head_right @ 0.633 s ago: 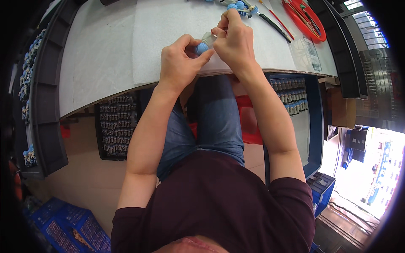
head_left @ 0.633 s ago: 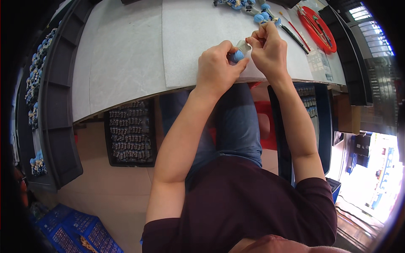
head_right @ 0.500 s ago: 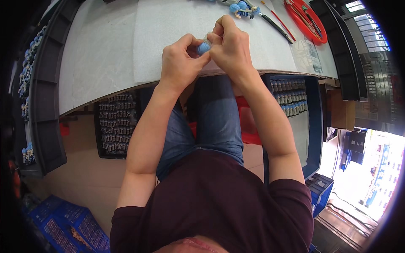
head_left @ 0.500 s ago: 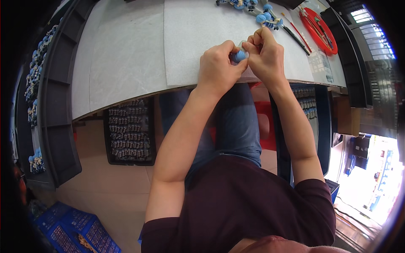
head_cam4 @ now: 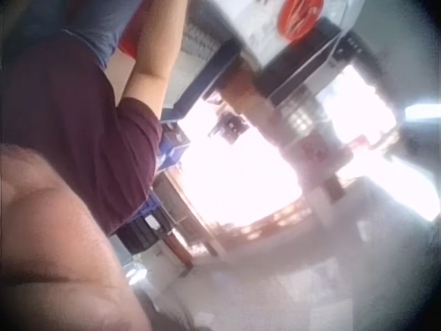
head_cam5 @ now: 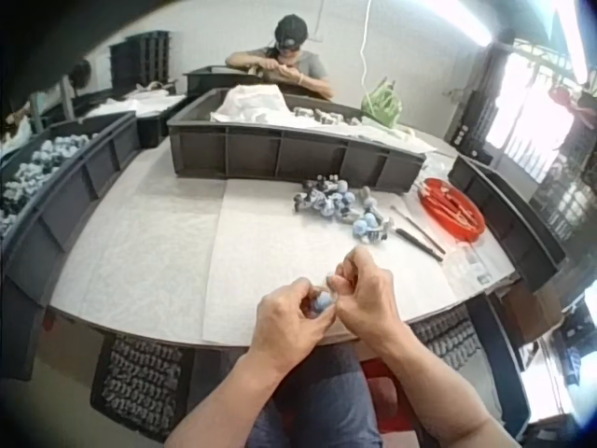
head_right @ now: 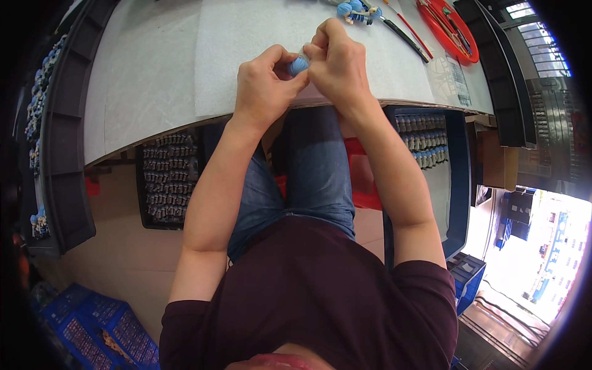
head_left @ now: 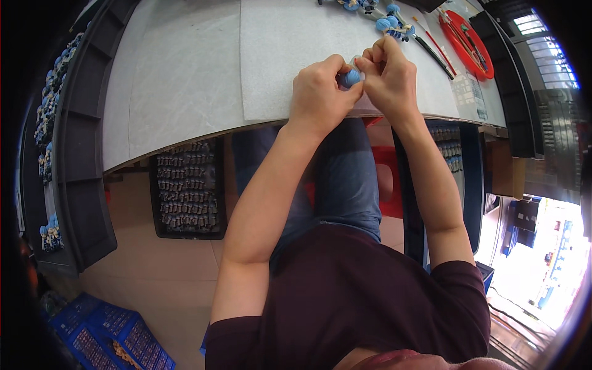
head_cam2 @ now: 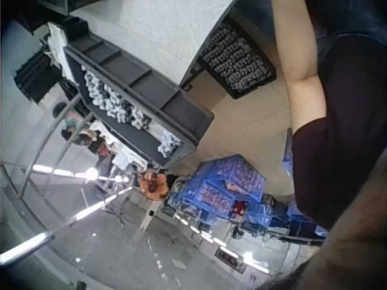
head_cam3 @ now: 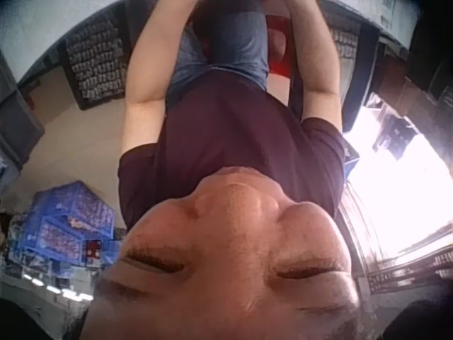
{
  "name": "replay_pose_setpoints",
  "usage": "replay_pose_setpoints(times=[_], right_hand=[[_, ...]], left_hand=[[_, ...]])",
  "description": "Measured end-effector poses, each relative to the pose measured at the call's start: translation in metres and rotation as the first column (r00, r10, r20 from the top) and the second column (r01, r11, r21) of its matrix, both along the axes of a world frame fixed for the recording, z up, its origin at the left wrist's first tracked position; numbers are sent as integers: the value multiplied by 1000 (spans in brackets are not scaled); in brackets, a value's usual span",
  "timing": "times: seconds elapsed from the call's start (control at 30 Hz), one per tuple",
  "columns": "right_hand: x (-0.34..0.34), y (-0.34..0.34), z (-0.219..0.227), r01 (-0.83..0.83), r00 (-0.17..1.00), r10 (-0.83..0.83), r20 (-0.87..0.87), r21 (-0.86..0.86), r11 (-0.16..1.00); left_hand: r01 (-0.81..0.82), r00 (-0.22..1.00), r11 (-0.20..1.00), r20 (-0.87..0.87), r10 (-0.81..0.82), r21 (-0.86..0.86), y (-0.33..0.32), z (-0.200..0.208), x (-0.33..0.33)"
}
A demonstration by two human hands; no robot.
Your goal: The person assembles small blue and white figurines at a workbench. They pick up individual parts, attach them to the main body of the figures, and place the completed units into a blue tray. The process involves repetitive handling of small components and organizing the finished items.
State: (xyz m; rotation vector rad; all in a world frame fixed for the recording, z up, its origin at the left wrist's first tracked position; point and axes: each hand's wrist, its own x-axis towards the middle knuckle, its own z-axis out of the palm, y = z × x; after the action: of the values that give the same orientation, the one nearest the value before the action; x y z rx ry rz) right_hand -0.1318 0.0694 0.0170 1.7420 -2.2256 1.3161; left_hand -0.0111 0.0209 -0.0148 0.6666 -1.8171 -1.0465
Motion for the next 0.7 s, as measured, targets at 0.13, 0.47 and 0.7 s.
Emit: replay_pose_setpoints(times=[0.13, 0.47, 0.7], right_hand=[[-8, -6, 9, 43, 997, -47, -61, -53, 998], [-4, 2, 2, -26, 1000, 26, 16, -35, 999], [-1, 3, 9, -43, 998, 41, -37, -68, 997]], left_hand=[[-5, 1000, 1000, 4, 4, 11, 0, 0, 0], [-17, 998, 998, 65, 20, -55, -1, 0, 1], [-24, 997, 1000, 77, 25, -20, 1, 3, 1]])
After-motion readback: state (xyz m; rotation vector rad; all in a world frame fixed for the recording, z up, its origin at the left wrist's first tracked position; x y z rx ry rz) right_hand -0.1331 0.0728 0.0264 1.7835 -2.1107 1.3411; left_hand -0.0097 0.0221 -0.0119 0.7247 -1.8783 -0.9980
